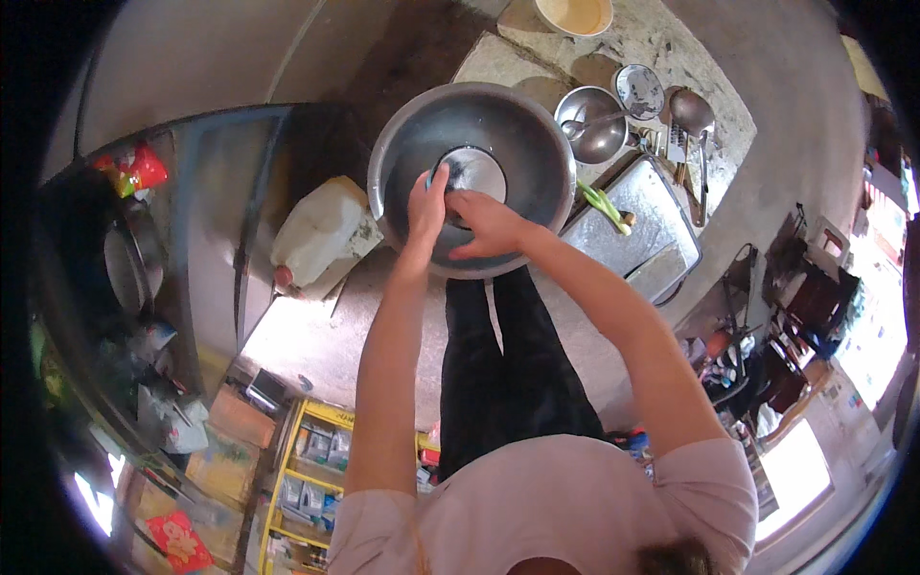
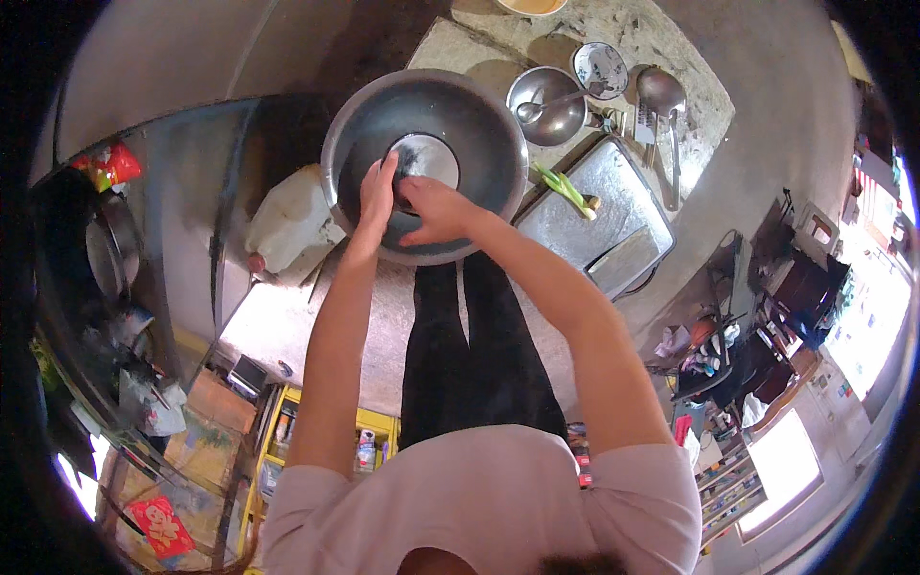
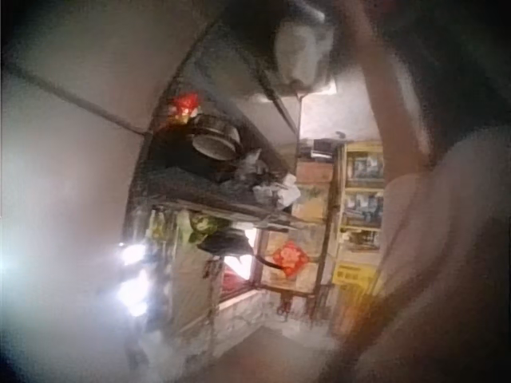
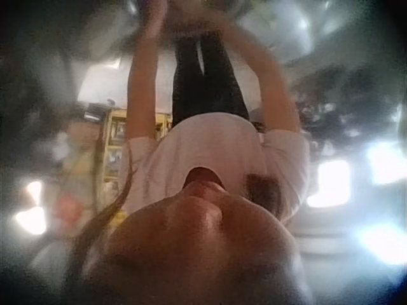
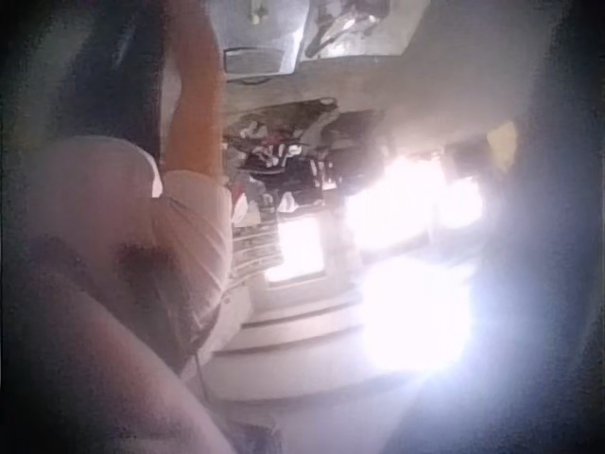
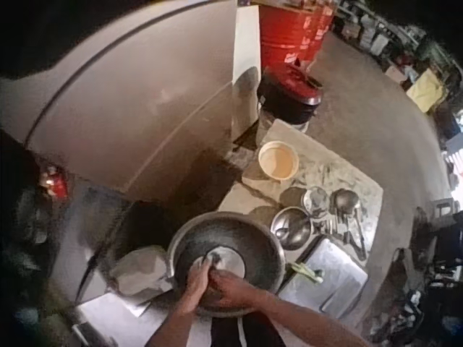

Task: The person fills a metal basin with water at an outdoor sink, then carries it inside. They wash chopsticks, a grater, a ladle, and a small bowl using a steel wool scrubber in the basin and place the cleaned items on a nearby table.

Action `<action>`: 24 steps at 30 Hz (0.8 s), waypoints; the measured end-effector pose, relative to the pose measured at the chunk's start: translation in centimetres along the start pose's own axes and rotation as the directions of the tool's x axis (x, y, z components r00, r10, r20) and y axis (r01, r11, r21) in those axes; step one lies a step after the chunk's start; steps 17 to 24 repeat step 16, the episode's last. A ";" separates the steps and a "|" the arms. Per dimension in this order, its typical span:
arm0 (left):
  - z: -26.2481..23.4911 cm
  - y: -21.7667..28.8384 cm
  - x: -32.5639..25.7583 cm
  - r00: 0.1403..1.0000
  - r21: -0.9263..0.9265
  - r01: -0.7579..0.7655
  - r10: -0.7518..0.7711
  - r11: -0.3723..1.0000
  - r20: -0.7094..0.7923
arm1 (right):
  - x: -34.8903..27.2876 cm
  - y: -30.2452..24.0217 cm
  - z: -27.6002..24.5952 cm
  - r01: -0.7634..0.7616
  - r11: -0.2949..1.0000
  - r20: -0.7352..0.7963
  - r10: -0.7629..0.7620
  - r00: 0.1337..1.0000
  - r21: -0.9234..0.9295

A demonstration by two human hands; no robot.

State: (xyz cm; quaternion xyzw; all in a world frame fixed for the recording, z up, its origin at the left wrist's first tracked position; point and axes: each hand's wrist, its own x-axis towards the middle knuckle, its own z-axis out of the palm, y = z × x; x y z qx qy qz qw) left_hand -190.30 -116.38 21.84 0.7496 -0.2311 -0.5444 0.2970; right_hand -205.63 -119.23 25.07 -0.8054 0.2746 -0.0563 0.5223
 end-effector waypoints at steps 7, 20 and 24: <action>0.9 2.6 -2.5 0.932 0.284 -0.126 0.211 0.951 -0.294 | -1.5 2.1 -1.4 -0.144 0.733 -0.138 0.068 0.988 -0.665; 1.4 0.3 -3.2 0.798 0.467 -0.359 0.525 0.808 -0.296 | 0.1 6.2 5.2 -0.496 0.754 -0.396 0.336 0.855 -0.430; 1.4 0.3 -3.2 0.798 0.467 -0.359 0.525 0.808 -0.296 | 0.1 6.2 5.2 -0.496 0.754 -0.396 0.336 0.855 -0.430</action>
